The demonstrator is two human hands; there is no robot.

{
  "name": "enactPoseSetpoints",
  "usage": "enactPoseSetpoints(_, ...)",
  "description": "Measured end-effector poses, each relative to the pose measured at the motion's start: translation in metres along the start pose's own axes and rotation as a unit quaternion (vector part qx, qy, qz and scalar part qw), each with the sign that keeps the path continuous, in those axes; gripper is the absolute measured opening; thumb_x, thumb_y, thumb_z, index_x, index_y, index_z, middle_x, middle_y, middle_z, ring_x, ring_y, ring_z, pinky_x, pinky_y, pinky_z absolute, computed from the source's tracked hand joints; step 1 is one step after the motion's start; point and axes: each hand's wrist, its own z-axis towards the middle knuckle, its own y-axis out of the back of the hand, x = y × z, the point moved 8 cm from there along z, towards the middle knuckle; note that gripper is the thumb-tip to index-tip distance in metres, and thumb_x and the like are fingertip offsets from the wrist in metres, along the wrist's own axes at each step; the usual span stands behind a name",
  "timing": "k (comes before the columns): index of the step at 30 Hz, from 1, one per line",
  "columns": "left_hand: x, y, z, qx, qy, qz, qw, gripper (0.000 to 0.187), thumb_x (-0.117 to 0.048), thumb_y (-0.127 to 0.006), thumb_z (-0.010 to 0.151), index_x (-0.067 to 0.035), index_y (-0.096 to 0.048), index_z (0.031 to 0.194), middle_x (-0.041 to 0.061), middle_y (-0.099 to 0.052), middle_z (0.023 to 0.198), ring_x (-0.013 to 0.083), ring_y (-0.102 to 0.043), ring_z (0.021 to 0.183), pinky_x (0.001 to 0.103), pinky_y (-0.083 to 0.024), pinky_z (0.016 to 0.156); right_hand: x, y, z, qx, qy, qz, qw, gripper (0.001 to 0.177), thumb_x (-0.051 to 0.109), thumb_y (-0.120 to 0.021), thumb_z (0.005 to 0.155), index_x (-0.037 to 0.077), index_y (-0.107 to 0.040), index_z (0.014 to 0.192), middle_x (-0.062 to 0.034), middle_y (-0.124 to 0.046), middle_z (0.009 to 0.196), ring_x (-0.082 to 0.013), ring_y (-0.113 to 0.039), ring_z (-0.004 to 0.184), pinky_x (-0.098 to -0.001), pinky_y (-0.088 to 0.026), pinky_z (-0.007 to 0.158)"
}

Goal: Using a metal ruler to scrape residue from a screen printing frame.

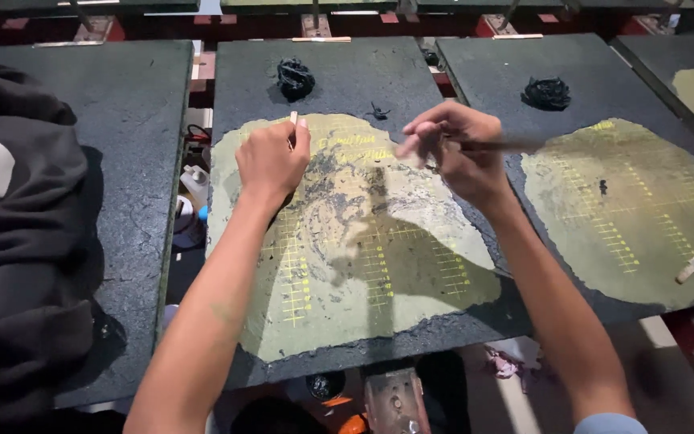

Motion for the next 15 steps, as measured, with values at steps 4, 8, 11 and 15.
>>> enactPoseSetpoints(4,0.002,-0.002,0.000,-0.001,-0.004,-0.001,1.000,0.048,-0.048,-0.050,0.098,-0.014,-0.070,0.072,0.015,-0.066,0.062,0.0460,-0.071,0.068,0.054,-0.055,0.066,-0.078,0.012,-0.003,-0.010,0.002,0.142,0.990,0.061,0.034,-0.036,0.117,0.013,-0.051,0.061,-0.0038,-0.044,0.048,-0.0137,-0.048,0.045,-0.0231,-0.041,0.050)
enactPoseSetpoints(8,0.003,-0.003,0.001,0.010,0.002,0.000,1.000,0.048,-0.050,-0.049,0.098,-0.016,-0.070,0.072,0.014,-0.066,0.062,0.0458,-0.071,0.070,0.054,-0.056,0.065,-0.076,0.002,0.008,0.001,-0.006,0.189,0.982,0.065,0.041,-0.036,0.115,0.020,-0.034,0.053,0.0035,-0.023,0.045,-0.0065,-0.026,0.039,-0.0204,-0.023,0.044)
enactPoseSetpoints(11,0.002,-0.002,0.002,0.009,0.001,0.004,1.000,0.048,-0.049,-0.050,0.098,-0.015,-0.071,0.072,0.015,-0.067,0.062,0.0453,-0.071,0.069,0.053,-0.056,0.065,-0.056,-0.016,0.014,0.031,-0.025,0.137,0.990,0.063,0.031,-0.045,0.114,0.019,-0.037,0.053,0.0039,-0.028,0.045,-0.0049,-0.027,0.040,-0.0194,-0.022,0.044)
enactPoseSetpoints(15,-0.010,0.003,-0.001,0.013,-0.024,0.013,1.000,0.047,-0.044,-0.050,0.099,-0.011,-0.071,0.072,0.017,-0.064,0.060,0.0457,-0.070,0.065,0.052,-0.055,0.063,-0.044,-0.048,0.021,0.046,-0.030,0.042,0.998,0.057,0.016,-0.065,0.105,0.013,-0.042,0.053,0.0022,-0.035,0.046,-0.0063,-0.030,0.045,-0.0222,-0.021,0.048)
